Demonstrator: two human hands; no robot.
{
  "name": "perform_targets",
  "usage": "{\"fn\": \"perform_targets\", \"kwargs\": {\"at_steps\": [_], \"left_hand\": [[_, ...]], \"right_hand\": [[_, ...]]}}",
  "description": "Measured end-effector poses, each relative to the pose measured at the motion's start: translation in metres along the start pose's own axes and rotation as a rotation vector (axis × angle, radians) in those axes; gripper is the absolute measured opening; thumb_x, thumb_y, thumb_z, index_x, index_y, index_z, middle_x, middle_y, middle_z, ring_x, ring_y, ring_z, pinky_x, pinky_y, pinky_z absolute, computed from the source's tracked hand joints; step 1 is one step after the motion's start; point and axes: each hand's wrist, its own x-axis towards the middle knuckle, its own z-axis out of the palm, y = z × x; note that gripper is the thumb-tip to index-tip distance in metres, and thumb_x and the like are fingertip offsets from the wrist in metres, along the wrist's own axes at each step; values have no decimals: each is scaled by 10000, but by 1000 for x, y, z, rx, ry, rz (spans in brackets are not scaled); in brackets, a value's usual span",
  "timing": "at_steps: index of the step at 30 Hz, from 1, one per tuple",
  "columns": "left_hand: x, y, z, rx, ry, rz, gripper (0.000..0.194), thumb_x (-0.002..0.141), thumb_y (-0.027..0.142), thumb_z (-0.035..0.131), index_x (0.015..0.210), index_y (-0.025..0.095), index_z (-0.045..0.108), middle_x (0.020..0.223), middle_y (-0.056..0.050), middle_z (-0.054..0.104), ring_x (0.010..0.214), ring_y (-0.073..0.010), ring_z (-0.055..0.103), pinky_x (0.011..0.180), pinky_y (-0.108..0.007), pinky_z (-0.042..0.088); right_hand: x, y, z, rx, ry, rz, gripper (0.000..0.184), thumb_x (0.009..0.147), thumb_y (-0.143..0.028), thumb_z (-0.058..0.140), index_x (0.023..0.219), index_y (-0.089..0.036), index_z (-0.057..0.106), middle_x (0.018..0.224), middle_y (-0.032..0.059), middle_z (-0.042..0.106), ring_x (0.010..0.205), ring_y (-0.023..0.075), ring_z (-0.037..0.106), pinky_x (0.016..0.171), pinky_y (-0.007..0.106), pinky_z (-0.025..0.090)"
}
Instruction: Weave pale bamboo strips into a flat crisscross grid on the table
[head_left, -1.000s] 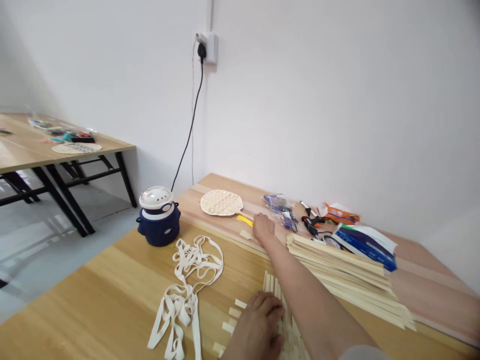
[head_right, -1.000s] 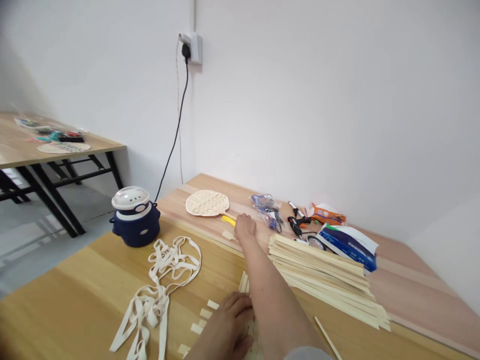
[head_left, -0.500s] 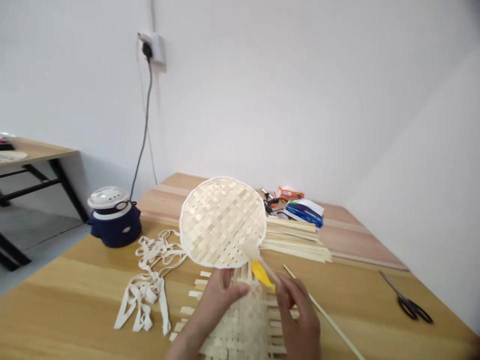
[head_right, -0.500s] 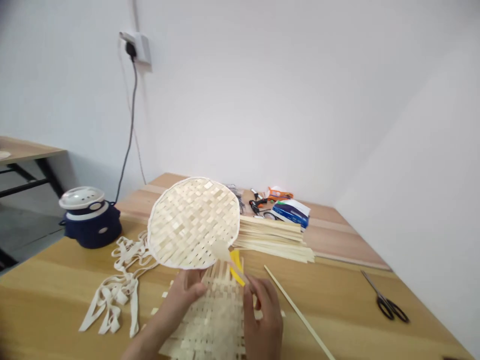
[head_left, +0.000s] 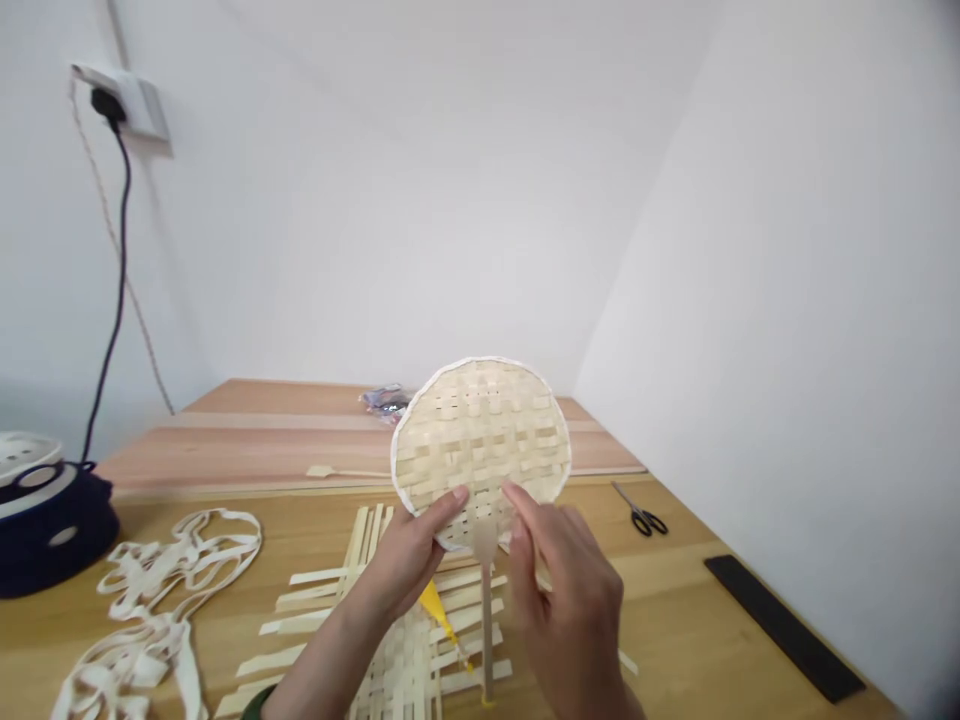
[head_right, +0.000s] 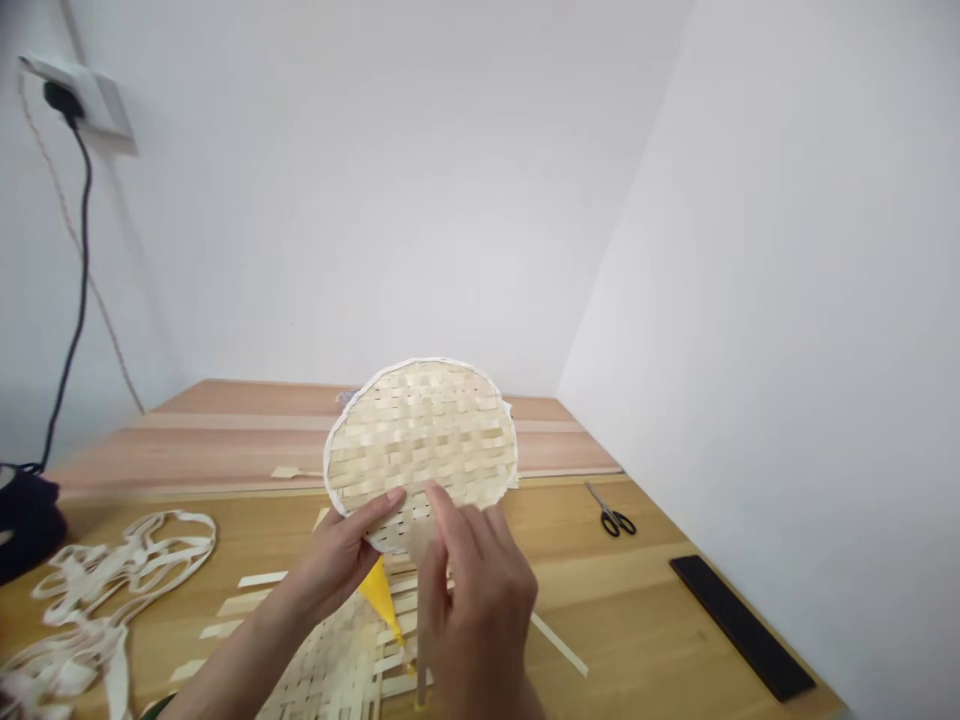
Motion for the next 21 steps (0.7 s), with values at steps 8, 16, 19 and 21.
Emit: {"fn": "perform_targets", "kwargs": {"at_steps": [8,16,19,21], "left_hand": [[-8,16,16,38,-118,-46,667,721,293,834,1326,137,599,1195,-144,703,1161,-335,637,1035,-453,497],[-16,22,10,56,-135,-73,405,746,304,813,1100,127,728,1186,-130,709,1193,-323,620,1045,-430,491],[-16,26,10,61,-101,-69,294,706,307,842,909,109,761,1094,-132,741,1143,-325,649,1018,-414,512],[-16,29,13,49,-74,-50,290,662,293,869,857,108,760,1058,-131,750,1117,-333,661,998,-418,524]], "right_hand": [[51,0,8,-198,113,-88,460,867,-34,467,1210,-241,693,960,65,586,853,195,504,719,318,441],[61,9,1,-217,171,-17,416,867,-45,495,1110,-277,740,899,43,575,820,190,478,691,306,433],[62,15,-3,-238,205,10,424,862,-37,478,1104,-270,736,888,38,582,810,187,475,688,306,429],[61,17,-5,-242,217,26,433,859,-35,462,1103,-268,734,879,37,586,806,186,476,699,311,428]]}}
